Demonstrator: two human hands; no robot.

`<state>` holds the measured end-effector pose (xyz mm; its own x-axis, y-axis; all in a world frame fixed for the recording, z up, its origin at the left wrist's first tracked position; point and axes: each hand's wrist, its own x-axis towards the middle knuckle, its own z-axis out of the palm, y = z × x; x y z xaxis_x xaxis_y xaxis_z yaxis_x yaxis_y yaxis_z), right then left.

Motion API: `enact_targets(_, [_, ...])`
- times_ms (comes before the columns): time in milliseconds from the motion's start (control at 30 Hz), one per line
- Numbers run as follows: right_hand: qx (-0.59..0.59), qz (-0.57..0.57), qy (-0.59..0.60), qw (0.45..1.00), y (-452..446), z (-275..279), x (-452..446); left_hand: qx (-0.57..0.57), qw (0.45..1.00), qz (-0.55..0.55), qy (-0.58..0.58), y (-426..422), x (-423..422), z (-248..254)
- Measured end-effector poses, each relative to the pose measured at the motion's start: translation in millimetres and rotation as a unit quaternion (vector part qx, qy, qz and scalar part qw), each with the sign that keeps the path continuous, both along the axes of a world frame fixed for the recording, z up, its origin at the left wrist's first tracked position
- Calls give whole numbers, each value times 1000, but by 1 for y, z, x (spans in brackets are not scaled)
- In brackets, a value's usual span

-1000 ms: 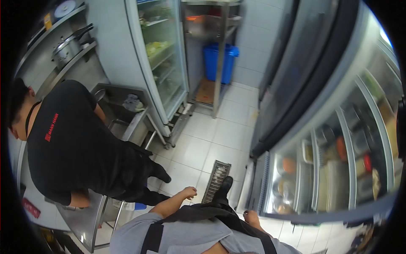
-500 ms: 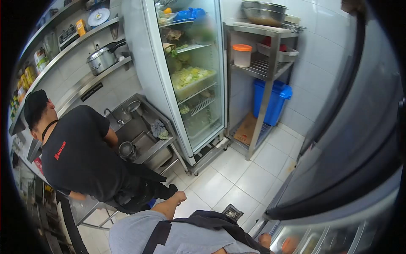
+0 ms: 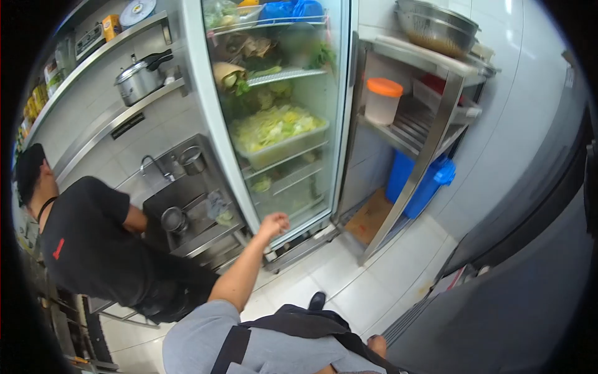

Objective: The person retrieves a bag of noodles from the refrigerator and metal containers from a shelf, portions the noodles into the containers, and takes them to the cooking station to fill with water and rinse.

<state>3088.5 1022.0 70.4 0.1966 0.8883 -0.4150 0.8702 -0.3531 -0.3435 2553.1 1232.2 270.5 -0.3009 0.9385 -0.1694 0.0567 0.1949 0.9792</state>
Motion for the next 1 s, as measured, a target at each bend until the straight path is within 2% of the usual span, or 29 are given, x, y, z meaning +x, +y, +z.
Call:
enact_targets(100, [-15,40,-14,999,63,35,-10,142,981,-37,126,97,5,118])
enact_targets(133, [39,59,4,998,88,43,-12,206,971,-28,121,125,13,152])
enact_targets(167, [92,77,21,993,110,49,-7,225,963,-36,142,152,21,185])
enact_targets(200, [92,76,16,993,133,43,7,241,955,-45,165,181,29,213])
enact_targets(267, [70,18,22,997,177,11,27,310,906,0,287,246,48,256])
enact_targets(300, [15,-93,118,989,194,45,24,329,873,20,360,269,62,282])
enact_targets(333, [15,-91,121,988,206,49,28,345,833,42,431,288,76,309])
enact_targets(400, [36,-82,124,988,234,51,41,326,826,89,452,329,94,341])
enact_targets(433, [37,-75,126,989,242,39,51,322,819,122,459,354,97,348])
enact_targets(500, [74,148,7,986,256,21,74,309,818,166,455,392,100,360])
enact_targets(533, [96,160,35,982,256,35,84,308,816,180,455,399,106,362])
enact_targets(600, [73,204,30,976,286,19,114,229,837,227,442,409,115,377])
enact_targets(733, [27,276,-23,961,353,-6,197,171,780,319,511,410,140,375])
enact_targets(767, [25,295,-38,954,373,-13,216,166,778,304,524,407,141,376])
enact_targets(867, [52,373,-96,921,443,-72,277,180,765,311,534,410,139,373])
enact_targets(900, [85,406,-120,902,469,-111,297,203,757,316,535,413,136,370])
enact_targets(1000, [23,372,-73,925,531,-44,269,208,760,322,525,415,135,365])
